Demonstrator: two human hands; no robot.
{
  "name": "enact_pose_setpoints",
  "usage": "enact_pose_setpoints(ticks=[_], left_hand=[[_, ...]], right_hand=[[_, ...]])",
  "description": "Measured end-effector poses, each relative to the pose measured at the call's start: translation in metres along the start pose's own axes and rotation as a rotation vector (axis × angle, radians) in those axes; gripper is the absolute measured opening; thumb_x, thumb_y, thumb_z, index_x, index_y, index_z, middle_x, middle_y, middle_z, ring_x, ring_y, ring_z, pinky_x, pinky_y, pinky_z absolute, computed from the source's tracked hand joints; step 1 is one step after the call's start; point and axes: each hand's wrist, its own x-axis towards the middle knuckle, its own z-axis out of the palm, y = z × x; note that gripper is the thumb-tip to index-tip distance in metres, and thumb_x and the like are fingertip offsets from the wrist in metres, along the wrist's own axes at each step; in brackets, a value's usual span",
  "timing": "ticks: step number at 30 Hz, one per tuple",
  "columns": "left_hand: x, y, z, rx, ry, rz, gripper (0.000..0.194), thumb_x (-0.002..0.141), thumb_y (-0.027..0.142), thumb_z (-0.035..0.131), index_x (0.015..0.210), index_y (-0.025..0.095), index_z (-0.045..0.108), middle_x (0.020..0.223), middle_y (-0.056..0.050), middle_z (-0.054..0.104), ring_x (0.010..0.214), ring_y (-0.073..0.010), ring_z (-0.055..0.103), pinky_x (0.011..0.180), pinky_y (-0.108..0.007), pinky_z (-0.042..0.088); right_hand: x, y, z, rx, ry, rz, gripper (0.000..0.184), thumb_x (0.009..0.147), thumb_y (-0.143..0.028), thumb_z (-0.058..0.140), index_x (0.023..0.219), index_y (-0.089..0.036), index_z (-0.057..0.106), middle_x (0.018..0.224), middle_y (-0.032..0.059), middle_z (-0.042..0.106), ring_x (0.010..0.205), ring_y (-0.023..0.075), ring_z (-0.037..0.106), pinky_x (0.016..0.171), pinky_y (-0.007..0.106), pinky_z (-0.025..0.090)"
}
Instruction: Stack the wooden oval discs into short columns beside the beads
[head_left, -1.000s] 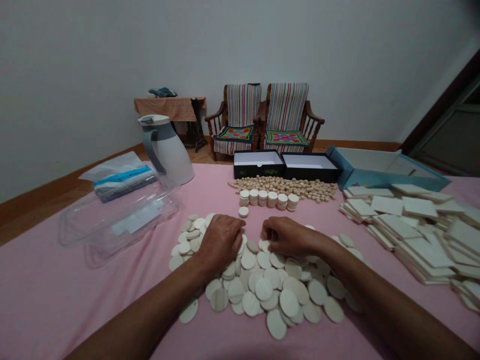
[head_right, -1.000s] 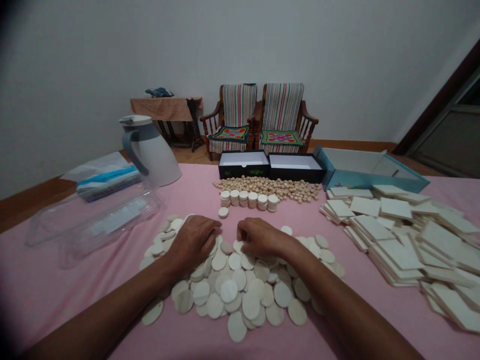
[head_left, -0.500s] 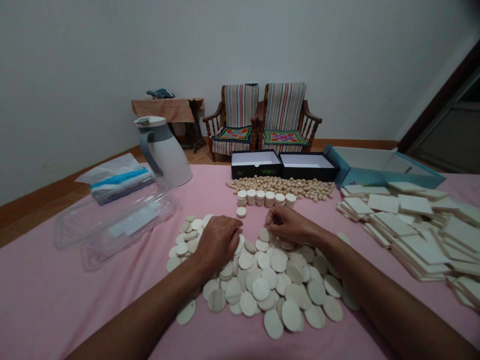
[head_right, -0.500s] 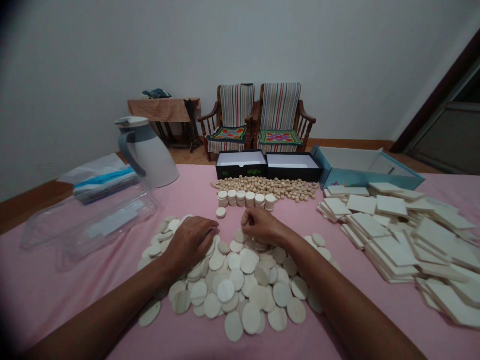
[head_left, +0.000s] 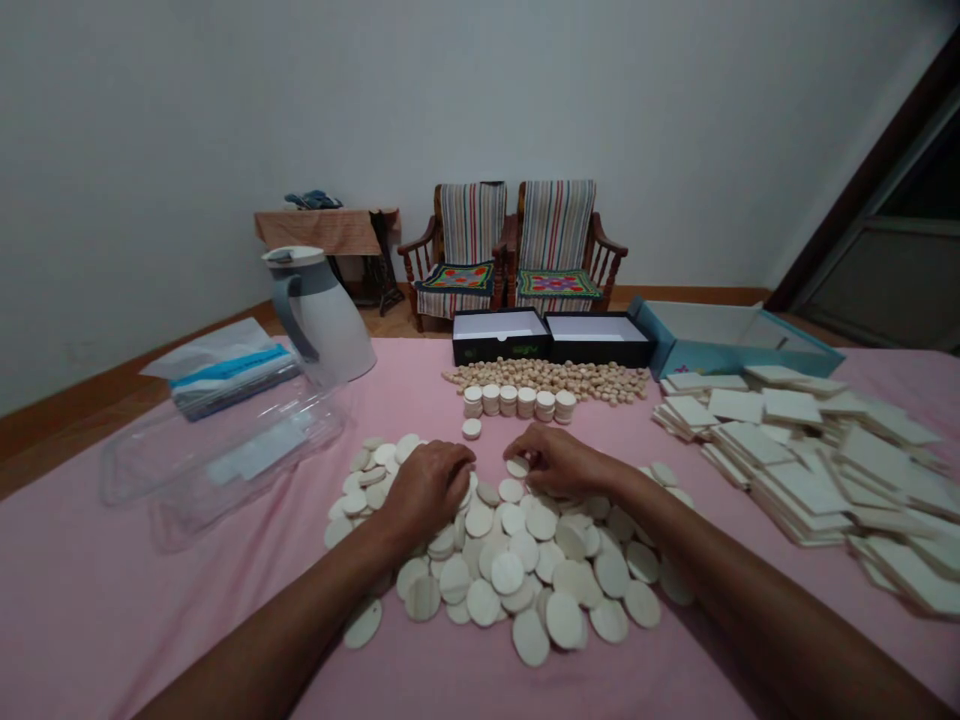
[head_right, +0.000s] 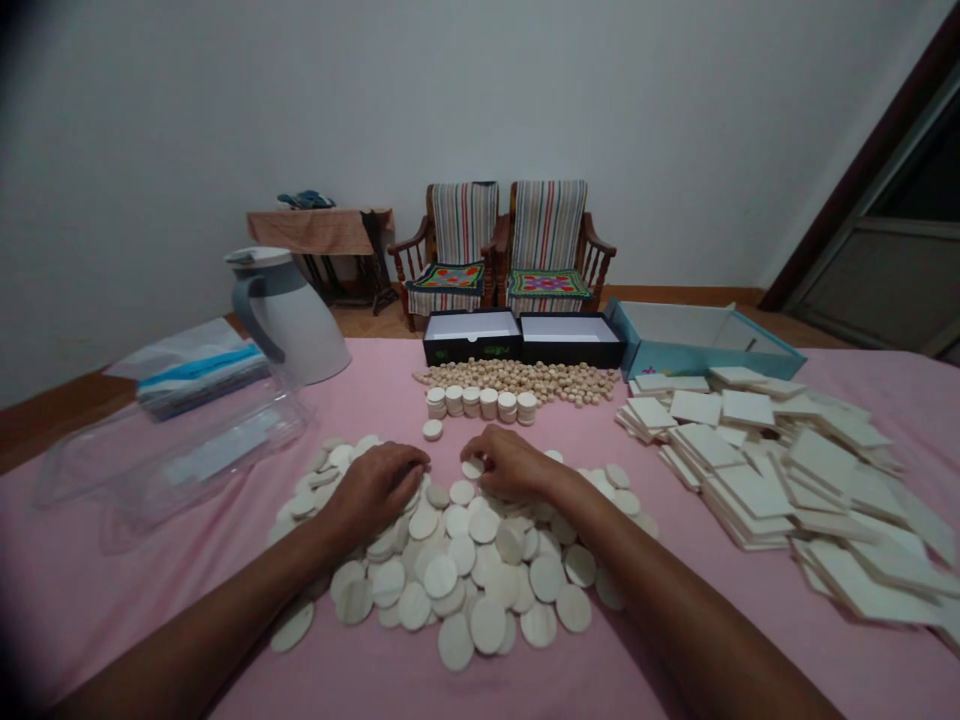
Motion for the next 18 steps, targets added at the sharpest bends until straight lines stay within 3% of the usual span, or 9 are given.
enact_pose_setpoints(ticks=[9, 15, 18], left_hand=[[0.002, -0.004, -0.003, 0.051, 0.037, -0.066, 0.017, 0.084, 0.019, 0.052, 0.091, 0.017, 0.068, 0.087, -0.007, 0.071, 0.083, -0.0222, 0.063, 0.079, -0.036, 0.043], [0.003, -0.010, -0.005, 0.096, 0.042, -0.092, 0.019, 0.081, 0.015, 0.053, 0.091, 0.016, 0.068, 0.087, -0.008, 0.072, 0.087, -0.0240, 0.064, 0.082, -0.039, 0.043], [0.004, -0.012, -0.004, 0.086, 0.025, -0.107, 0.020, 0.079, 0.013, 0.053, 0.090, 0.017, 0.069, 0.086, -0.007, 0.072, 0.084, -0.0224, 0.064, 0.081, -0.037, 0.044]], right_hand=[[0.009, -0.017, 0.007, -0.294, 0.073, 0.155, 0.023, 0.080, -0.018, 0.057, 0.101, -0.014, 0.063, 0.105, 0.0135, 0.057, 0.088, 0.0202, 0.055, 0.070, 0.027, 0.038], [0.011, -0.009, 0.004, -0.173, 0.008, -0.086, 0.029, 0.079, -0.005, 0.052, 0.100, -0.019, 0.065, 0.102, 0.0084, 0.059, 0.093, 0.0194, 0.053, 0.078, 0.029, 0.038], [0.013, -0.005, 0.004, -0.154, 0.008, -0.090, 0.031, 0.076, -0.005, 0.054, 0.102, -0.018, 0.065, 0.101, 0.0091, 0.059, 0.092, 0.0199, 0.053, 0.076, 0.029, 0.038]])
